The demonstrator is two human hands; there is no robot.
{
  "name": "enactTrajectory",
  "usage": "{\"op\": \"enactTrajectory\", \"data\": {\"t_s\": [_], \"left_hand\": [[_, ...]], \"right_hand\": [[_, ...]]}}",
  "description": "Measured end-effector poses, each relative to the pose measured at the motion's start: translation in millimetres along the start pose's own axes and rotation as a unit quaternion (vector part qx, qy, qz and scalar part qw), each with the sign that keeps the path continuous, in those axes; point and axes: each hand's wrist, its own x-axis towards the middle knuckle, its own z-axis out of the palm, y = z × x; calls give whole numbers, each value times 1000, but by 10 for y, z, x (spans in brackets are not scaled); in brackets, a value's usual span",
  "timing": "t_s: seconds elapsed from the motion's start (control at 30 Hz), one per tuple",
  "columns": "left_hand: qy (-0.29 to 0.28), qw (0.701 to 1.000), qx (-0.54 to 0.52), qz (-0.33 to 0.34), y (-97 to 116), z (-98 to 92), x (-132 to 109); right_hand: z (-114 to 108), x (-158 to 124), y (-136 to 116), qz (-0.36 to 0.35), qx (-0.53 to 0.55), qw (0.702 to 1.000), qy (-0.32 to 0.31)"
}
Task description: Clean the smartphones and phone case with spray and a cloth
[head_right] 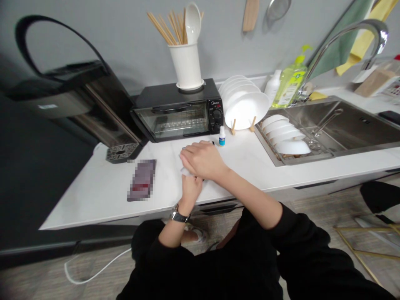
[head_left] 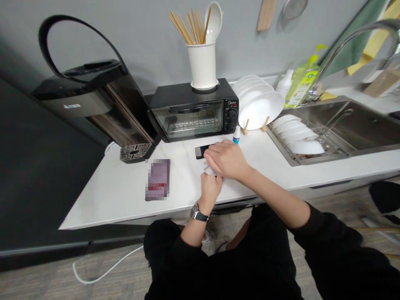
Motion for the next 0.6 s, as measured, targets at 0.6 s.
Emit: {"op": "enactTrajectory", "data": {"t_s": [0.6], "left_hand": [[-28, 999, 14, 8, 77, -35, -29]], "right_hand": [[-111, -261, 39, -55, -9, 998, 21]]}}
